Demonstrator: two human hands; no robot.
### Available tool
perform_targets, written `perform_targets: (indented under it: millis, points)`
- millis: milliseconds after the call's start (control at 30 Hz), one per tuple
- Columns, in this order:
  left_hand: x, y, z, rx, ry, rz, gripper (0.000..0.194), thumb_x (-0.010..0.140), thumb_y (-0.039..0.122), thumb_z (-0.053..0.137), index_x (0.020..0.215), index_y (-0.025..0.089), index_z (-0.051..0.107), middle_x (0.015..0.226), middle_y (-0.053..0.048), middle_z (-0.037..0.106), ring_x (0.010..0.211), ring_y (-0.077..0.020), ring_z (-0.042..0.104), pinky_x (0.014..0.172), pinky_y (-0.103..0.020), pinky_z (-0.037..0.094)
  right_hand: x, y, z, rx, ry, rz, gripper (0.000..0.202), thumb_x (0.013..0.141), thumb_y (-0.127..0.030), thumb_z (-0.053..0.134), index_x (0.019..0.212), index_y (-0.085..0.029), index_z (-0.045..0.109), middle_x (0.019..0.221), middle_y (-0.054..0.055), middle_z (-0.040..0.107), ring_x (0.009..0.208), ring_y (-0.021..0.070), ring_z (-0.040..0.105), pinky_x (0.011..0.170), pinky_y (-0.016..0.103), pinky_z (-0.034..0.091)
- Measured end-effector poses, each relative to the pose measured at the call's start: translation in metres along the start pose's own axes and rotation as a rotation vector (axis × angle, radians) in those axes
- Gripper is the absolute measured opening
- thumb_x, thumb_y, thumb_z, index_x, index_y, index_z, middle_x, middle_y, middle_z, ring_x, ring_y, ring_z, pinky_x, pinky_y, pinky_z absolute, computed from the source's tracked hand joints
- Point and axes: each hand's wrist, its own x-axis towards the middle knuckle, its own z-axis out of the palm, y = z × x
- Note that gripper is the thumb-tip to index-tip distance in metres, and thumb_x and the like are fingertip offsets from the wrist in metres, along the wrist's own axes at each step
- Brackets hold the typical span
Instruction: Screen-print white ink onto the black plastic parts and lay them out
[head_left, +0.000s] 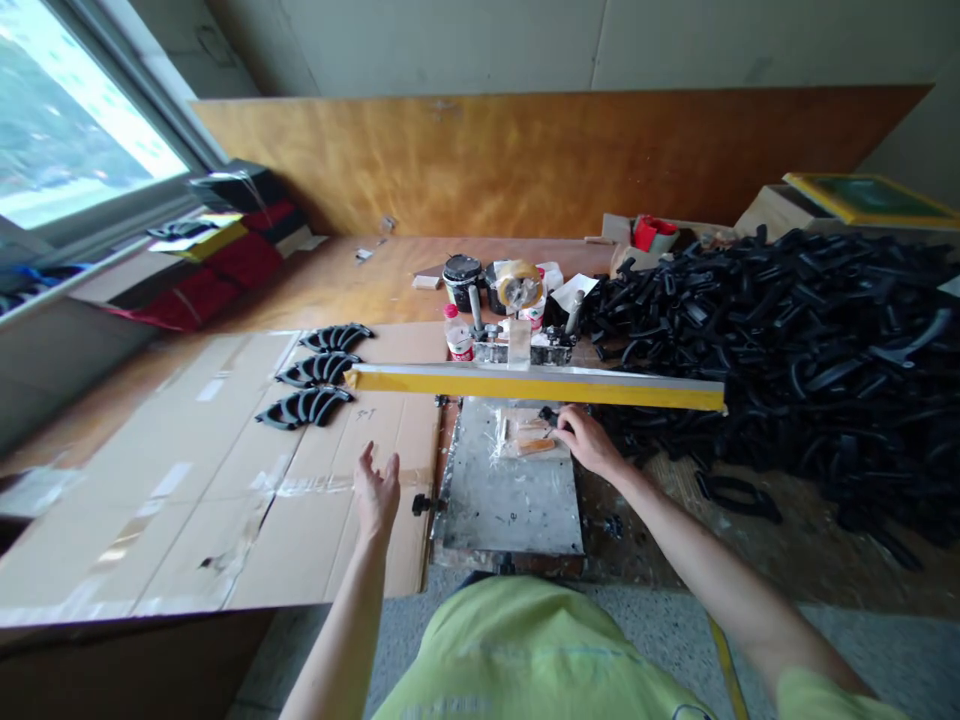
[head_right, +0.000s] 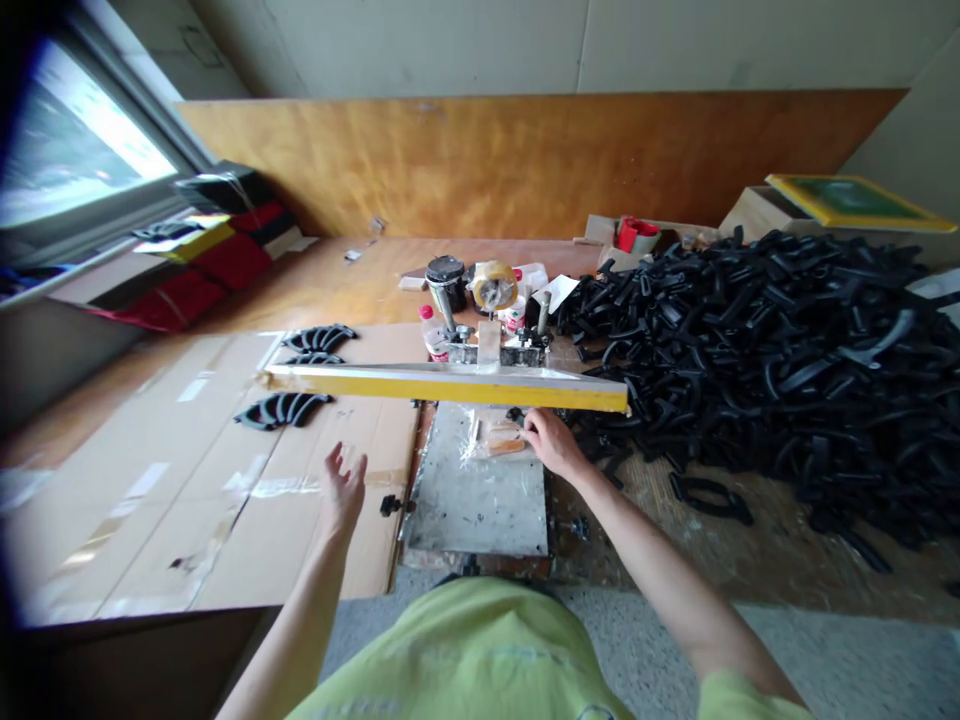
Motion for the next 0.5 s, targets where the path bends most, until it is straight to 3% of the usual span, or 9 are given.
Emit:
perform_targets:
  millis: [67, 167, 300, 400, 500]
  points:
    - [0.005, 0.011, 0.005, -0.055, -0.01, 0.029, 0.061, 0.086, 0.048, 0.052, 0.138, 0.018, 0.039, 0.139, -0.017, 0.046, 0.13, -0.0264, 0.045, 0.101, -0.04, 0.044, 0.016, -0.015, 0.022, -0.016, -0.098, -0.1, 0.022, 0.087, -0.015, 0.05, 0.105, -0.02, 0.061, 0.105, 0.008, 0.064, 0.099, 0.021, 0.056, 0.089, 0.036, 0.043]
    - [0.009, 0.019, 0.006, -0.079, -0.01, 0.058, 0.061, 0.086, 0.048, 0.053, 0.138, 0.018, 0.04, 0.138, -0.017, 0.048, 0.129, -0.027, 0.046, 0.101, -0.041, 0.044, 0.02, -0.019, 0.046, -0.039, -0.191, -0.174, 0.034, 0.089, -0.012, 0.048, 0.118, -0.02, 0.062, 0.114, 0.008, 0.065, 0.105, 0.0217, 0.054, 0.096, 0.039, 0.043]
    - [0.014, 0.035, 0.004, -0.108, -0.001, 0.044, 0.058, 0.085, 0.046, 0.055, 0.135, 0.018, 0.044, 0.137, -0.017, 0.049, 0.126, -0.0271, 0.049, 0.098, -0.041, 0.046, 0.012, -0.012, 0.061, -0.01, -0.144, -0.151, 0.038, 0.09, -0.011, 0.042, 0.119, -0.019, 0.065, 0.121, 0.009, 0.064, 0.116, 0.0228, 0.05, 0.104, 0.044, 0.039]
    - [0.019, 0.075, 0.004, -0.235, -0.011, 0.095, 0.054, 0.084, 0.045, 0.057, 0.13, 0.018, 0.047, 0.128, -0.015, 0.056, 0.115, -0.0232, 0.056, 0.091, -0.036, 0.05, 0.008, -0.012, 0.067, 0.027, -0.115, -0.123, 0.043, 0.088, -0.008, 0.041, 0.121, -0.022, 0.065, 0.123, 0.008, 0.063, 0.122, 0.022, 0.049, 0.108, 0.047, 0.036]
    - [0.025, 0.136, 0.002, -0.513, -0.095, 0.147, 0.047, 0.086, 0.048, 0.053, 0.122, 0.018, 0.053, 0.099, -0.007, 0.065, 0.087, -0.0156, 0.064, 0.078, -0.031, 0.054, 0.009, -0.015, 0.066, 0.032, -0.13, -0.143, 0.046, 0.087, -0.007, 0.04, 0.122, -0.022, 0.064, 0.125, 0.007, 0.063, 0.125, 0.0215, 0.048, 0.109, 0.047, 0.036]
